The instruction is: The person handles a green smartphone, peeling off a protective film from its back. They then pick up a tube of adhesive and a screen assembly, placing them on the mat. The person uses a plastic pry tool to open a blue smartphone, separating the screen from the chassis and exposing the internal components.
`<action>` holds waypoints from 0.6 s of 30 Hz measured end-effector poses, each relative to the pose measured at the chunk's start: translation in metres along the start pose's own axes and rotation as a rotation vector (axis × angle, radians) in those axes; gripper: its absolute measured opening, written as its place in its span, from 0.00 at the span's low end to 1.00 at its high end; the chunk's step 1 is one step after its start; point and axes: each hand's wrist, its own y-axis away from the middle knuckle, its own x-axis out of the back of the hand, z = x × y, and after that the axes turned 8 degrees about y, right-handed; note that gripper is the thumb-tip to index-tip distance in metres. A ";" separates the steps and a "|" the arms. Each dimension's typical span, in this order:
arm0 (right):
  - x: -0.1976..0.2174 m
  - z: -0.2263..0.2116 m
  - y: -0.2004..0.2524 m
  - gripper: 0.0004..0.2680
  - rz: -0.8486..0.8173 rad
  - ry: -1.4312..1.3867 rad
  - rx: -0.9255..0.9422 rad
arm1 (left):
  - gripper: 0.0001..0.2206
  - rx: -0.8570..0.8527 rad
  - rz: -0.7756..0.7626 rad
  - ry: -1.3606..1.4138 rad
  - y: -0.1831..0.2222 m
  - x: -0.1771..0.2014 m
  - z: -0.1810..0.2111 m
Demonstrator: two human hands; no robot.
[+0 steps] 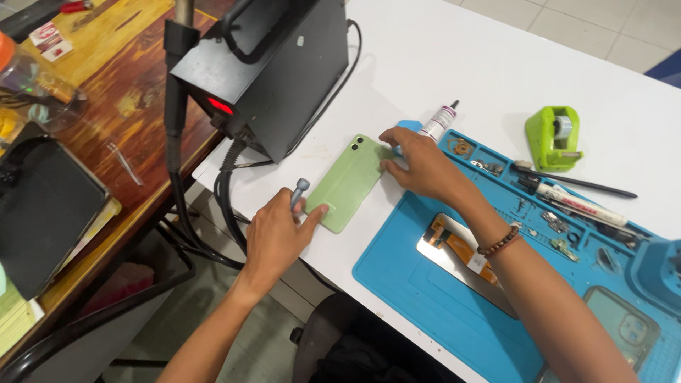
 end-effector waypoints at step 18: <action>0.072 0.032 0.244 0.09 0.313 0.180 -0.415 | 0.13 -0.567 -0.775 0.424 -0.018 -0.159 0.153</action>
